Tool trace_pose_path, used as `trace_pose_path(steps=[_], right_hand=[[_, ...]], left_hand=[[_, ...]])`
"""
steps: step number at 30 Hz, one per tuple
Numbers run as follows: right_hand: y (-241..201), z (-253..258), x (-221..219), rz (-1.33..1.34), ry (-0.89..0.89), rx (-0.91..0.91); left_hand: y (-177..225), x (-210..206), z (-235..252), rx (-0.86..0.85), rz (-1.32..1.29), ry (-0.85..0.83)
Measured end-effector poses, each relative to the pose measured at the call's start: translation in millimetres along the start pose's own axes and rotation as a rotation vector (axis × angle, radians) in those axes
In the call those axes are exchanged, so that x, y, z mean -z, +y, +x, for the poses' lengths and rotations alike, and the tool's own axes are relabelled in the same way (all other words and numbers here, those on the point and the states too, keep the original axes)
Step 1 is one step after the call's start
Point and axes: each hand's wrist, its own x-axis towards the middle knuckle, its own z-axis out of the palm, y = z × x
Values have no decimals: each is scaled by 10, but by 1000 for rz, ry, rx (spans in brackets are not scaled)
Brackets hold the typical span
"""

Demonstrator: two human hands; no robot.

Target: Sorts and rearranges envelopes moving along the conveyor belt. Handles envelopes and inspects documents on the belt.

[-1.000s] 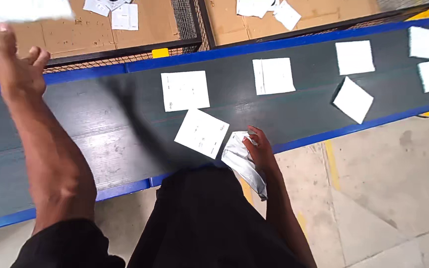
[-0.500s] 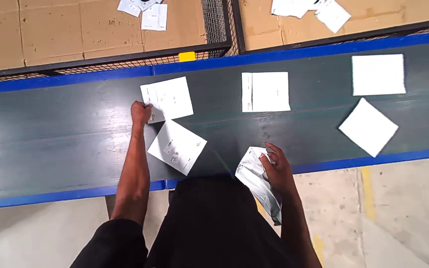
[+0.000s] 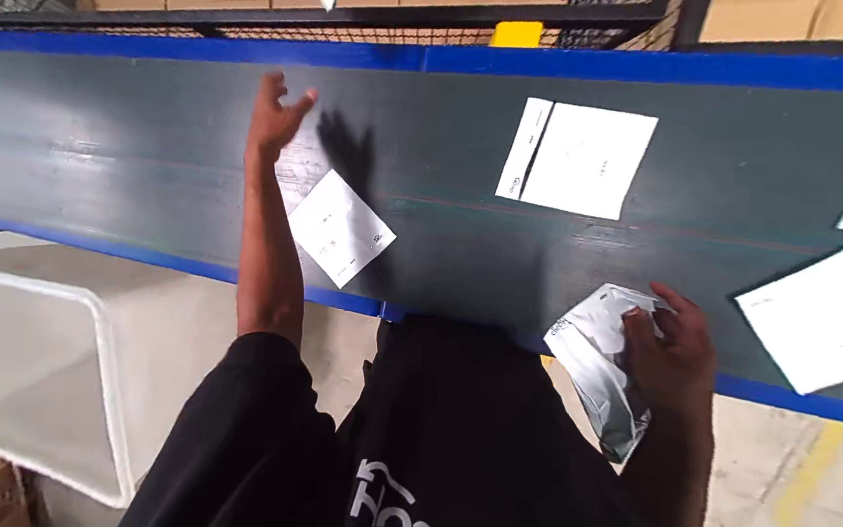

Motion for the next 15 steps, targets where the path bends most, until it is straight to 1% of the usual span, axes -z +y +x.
trace_pose_path(steps=[1,2,4,6,7,8,9,11,12,13,15], right_hand=[[3,-9,-1,6,-11,4],[0,-22,-5,8,-22,3],[-11,-41,-15,3,-40,-7],[-7,-6,-61,-14,-77,12],[-13,23,-103,-32,-96,21],[-31,41,-122,-57,-109,29],[-55,49,-113,-81,-106,26],[-68,118,-123,-88,-78,16],[-77,157,-150,-76,-64,9],[-91,194,-174,-58,-57,3],[-126,203,-206,-24,-46,2]], left_hand=[[-265,78,-242,61,192,-42],[-535,145,-497,124,324,-85],[-1143,236,-916,197,501,-111],[-1727,355,-1158,198,578,-50],[-1887,432,-1256,193,596,24],[-1933,482,-1328,217,615,72],[-1917,489,-1355,260,634,65],[-1872,525,-1367,312,606,-19],[-1848,585,-1374,306,549,-70],[-1786,658,-1362,279,441,-116],[-1499,805,-1220,152,99,-158]])
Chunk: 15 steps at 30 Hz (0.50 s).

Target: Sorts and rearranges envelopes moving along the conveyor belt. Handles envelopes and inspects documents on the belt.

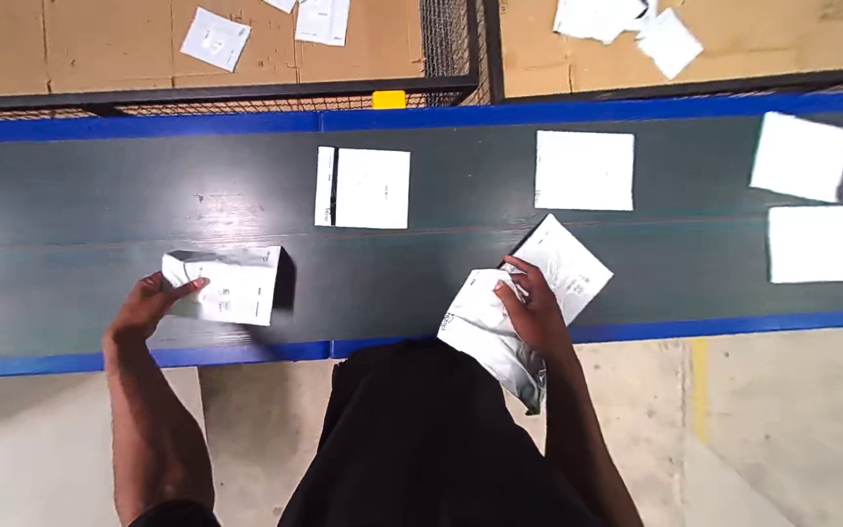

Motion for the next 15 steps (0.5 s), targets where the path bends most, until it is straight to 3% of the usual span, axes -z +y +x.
trace_pose_path(steps=[3,5,7,11,13,15], right_hand=[[-36,-39,37,-7,9,-11],[-52,-97,65,-28,38,-24],[-38,-146,103,-38,71,-33],[100,-231,73,-40,98,-34],[185,-282,3,-54,82,-52],[258,-383,-13,-36,74,-97]], left_hand=[[773,169,436,-213,-472,104],[1270,108,782,-173,-562,195],[1511,-255,1060,-62,-332,250],[1631,-1302,1318,88,414,176],[1588,-1526,1283,118,519,247],[1454,-1577,1239,145,438,277]])
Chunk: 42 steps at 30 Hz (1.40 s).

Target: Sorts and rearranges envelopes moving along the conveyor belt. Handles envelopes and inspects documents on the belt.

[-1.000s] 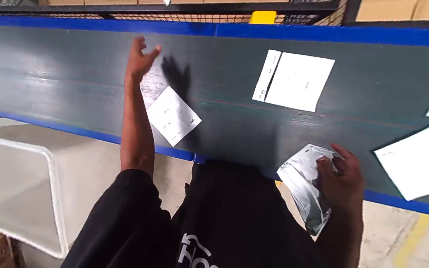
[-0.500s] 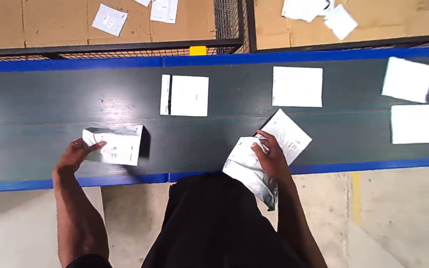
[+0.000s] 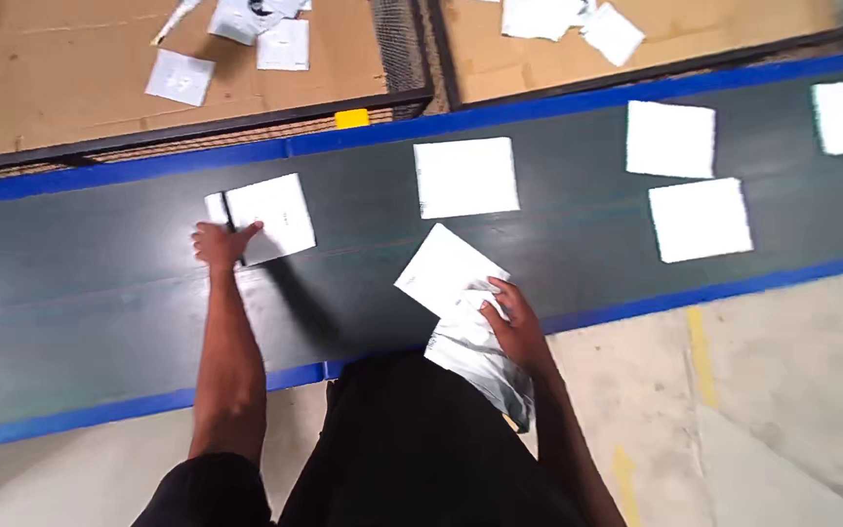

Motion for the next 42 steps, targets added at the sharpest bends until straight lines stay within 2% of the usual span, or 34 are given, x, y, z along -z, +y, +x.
trace_pose_path(steps=[2,4,6,7,8,10,12,14,15,17,19,20,22,23,27,28,30,32,33,35,36,37,39,40,41,42], right_hand=[[70,-25,-47,67,11,2],[93,-22,-108,138,-5,0],[111,-35,-109,164,2,-7],[123,-38,-100,165,11,-13],[134,-34,-84,163,16,-16],[150,-18,-50,155,16,-20],[141,-10,-20,136,28,-18],[109,-48,2,116,54,-44],[91,-69,31,108,71,-54],[85,-79,89,114,103,-59],[138,-132,77,157,98,-53],[178,-155,53,181,80,-52],[240,-148,6,199,38,-34],[252,-125,-11,196,23,-26],[179,-51,-42,183,1,-4],[136,2,-53,189,0,7],[81,29,-88,209,-9,11],[80,79,-68,223,5,18],[95,67,-50,217,15,12],[118,-27,67,139,61,-9],[79,-30,96,89,67,2],[0,-37,48,70,42,15],[-89,-57,99,43,13,41],[-95,-52,152,38,6,36],[-70,-53,190,34,-3,30],[-49,-57,214,26,-22,27]], left_hand=[[-241,-9,4,-23,-147,-34],[-405,188,-132,-95,-332,-143],[-347,456,-273,-282,-529,-337],[-175,594,-322,-398,-572,-428],[88,720,-378,-500,-568,-495],[877,854,-520,-653,-585,-564],[1862,787,-725,-744,-801,-670],[2624,568,-805,-812,-1009,-859],[2804,452,-828,-820,-998,-845],[2723,195,-769,-808,-605,-574],[2220,-170,-587,-703,-129,-356],[1937,-359,-478,-634,14,-290],[1460,-588,-285,-562,182,-183],[1345,-587,-224,-529,213,-157],[1119,-350,-28,-349,168,-274],[1043,-267,32,-358,102,-324],[892,-92,23,-424,-193,-491],[1156,63,-125,-511,-558,-686],[1427,95,-251,-569,-681,-748],[2239,-16,-659,-689,-886,-838],[2619,-59,-832,-734,-1003,-824],[2860,-73,-939,-764,-1086,-740],[3106,-231,-1045,-858,-1031,-484],[3045,-294,-1044,-882,-944,-338],[2788,-307,-1026,-847,-805,-186],[2317,-287,-985,-753,-662,-34]])
